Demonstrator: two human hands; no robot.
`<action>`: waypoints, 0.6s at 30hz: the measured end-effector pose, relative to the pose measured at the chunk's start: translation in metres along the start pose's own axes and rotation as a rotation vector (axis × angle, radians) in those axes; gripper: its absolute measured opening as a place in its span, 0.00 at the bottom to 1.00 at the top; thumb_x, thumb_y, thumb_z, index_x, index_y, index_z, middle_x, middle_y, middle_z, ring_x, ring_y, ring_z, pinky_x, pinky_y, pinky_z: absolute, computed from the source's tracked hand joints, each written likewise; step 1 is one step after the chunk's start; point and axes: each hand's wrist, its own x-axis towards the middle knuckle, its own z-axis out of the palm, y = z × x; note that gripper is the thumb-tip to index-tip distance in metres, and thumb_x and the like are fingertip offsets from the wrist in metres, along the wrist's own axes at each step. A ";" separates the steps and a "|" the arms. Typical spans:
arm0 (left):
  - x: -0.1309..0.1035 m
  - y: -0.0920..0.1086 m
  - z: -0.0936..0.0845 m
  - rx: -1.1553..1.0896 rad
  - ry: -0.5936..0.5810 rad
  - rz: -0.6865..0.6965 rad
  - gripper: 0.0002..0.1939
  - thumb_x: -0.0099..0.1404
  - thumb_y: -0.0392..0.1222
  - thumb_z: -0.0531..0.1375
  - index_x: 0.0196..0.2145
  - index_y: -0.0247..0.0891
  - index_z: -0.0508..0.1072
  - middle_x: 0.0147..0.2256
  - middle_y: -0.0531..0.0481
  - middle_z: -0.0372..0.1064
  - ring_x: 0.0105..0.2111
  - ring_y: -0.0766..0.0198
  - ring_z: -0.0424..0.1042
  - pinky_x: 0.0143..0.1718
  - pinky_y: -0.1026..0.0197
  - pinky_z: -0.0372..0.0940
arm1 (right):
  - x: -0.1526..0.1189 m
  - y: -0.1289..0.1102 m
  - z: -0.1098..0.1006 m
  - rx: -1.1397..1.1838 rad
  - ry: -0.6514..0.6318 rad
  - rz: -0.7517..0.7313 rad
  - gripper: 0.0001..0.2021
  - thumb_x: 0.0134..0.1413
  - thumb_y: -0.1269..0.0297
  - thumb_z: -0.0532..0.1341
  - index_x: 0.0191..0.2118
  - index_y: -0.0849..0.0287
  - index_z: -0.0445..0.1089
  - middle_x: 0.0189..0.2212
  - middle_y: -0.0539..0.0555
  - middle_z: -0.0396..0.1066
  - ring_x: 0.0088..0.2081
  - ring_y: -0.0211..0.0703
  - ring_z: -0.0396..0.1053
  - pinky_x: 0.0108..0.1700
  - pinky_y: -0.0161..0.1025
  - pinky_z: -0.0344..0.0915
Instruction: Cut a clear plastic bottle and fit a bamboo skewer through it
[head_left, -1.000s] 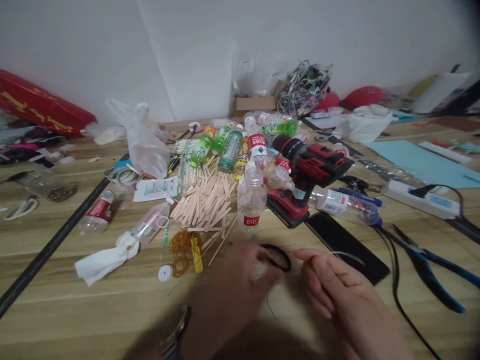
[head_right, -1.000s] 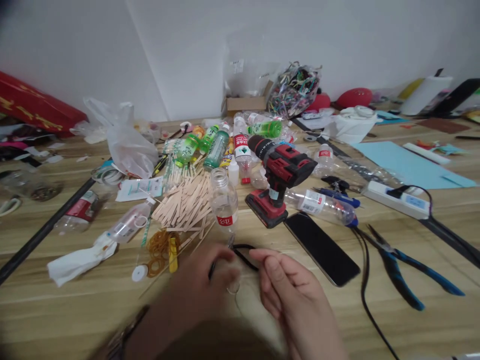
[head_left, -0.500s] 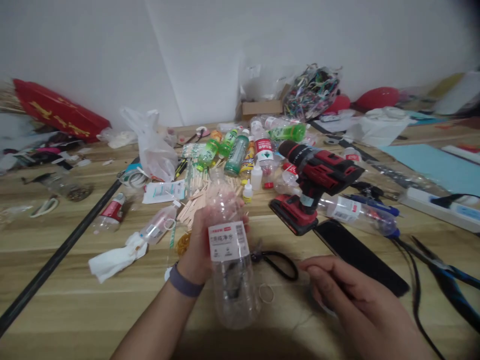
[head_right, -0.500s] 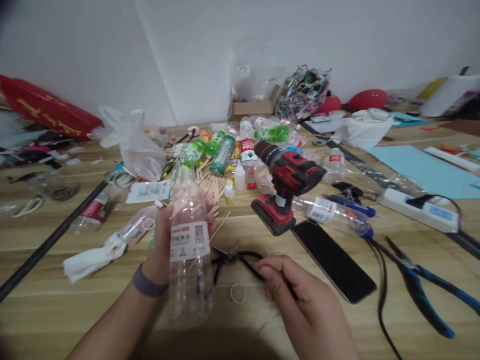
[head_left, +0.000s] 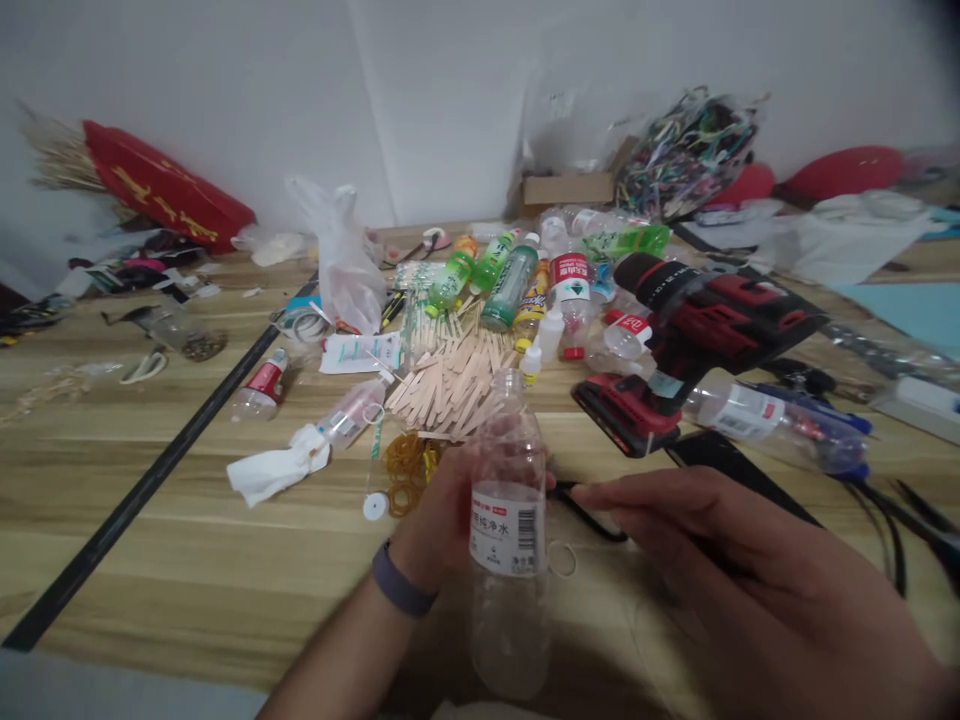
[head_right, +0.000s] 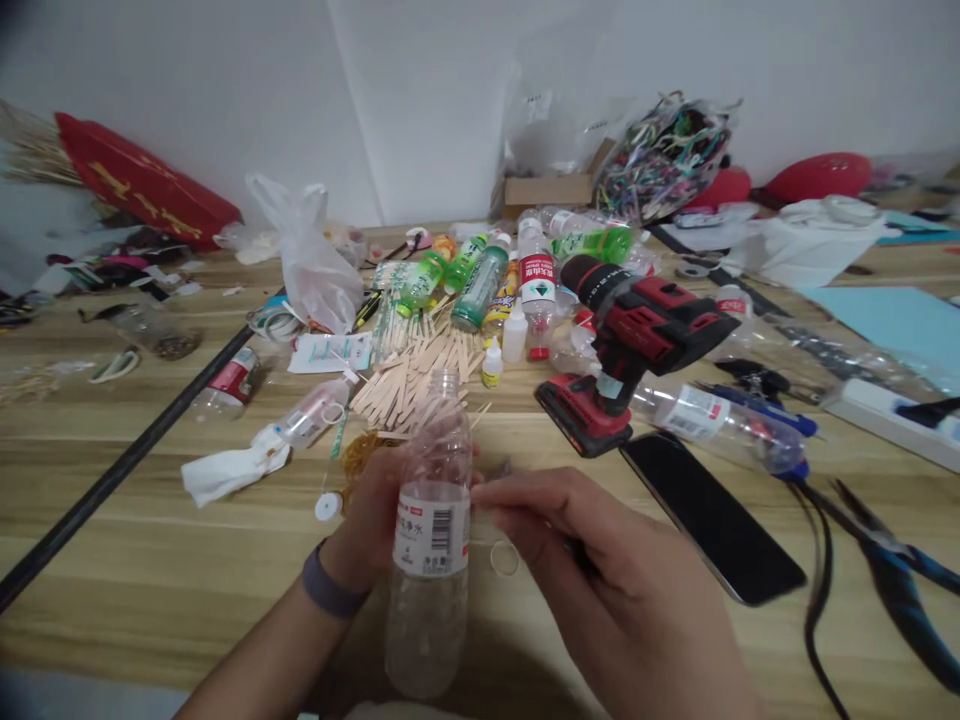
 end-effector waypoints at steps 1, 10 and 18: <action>0.000 -0.001 0.001 -0.008 0.017 0.026 0.17 0.59 0.45 0.64 0.46 0.40 0.78 0.40 0.47 0.80 0.37 0.56 0.78 0.39 0.57 0.70 | 0.000 -0.001 -0.001 0.024 -0.034 -0.004 0.07 0.66 0.59 0.61 0.40 0.44 0.78 0.32 0.44 0.80 0.29 0.36 0.77 0.29 0.26 0.71; -0.008 -0.011 0.008 -0.019 0.060 0.159 0.29 0.59 0.48 0.68 0.56 0.39 0.70 0.45 0.46 0.77 0.41 0.57 0.77 0.44 0.56 0.71 | 0.001 -0.007 0.000 0.344 -0.290 -0.052 0.10 0.67 0.67 0.59 0.36 0.48 0.75 0.28 0.44 0.77 0.27 0.33 0.75 0.30 0.26 0.69; -0.013 -0.013 0.018 -0.056 0.102 0.110 0.28 0.54 0.48 0.71 0.52 0.45 0.73 0.44 0.48 0.76 0.41 0.56 0.77 0.41 0.58 0.71 | -0.005 0.000 0.011 0.432 -0.406 0.002 0.11 0.66 0.73 0.58 0.38 0.48 0.74 0.31 0.44 0.78 0.31 0.34 0.75 0.34 0.27 0.70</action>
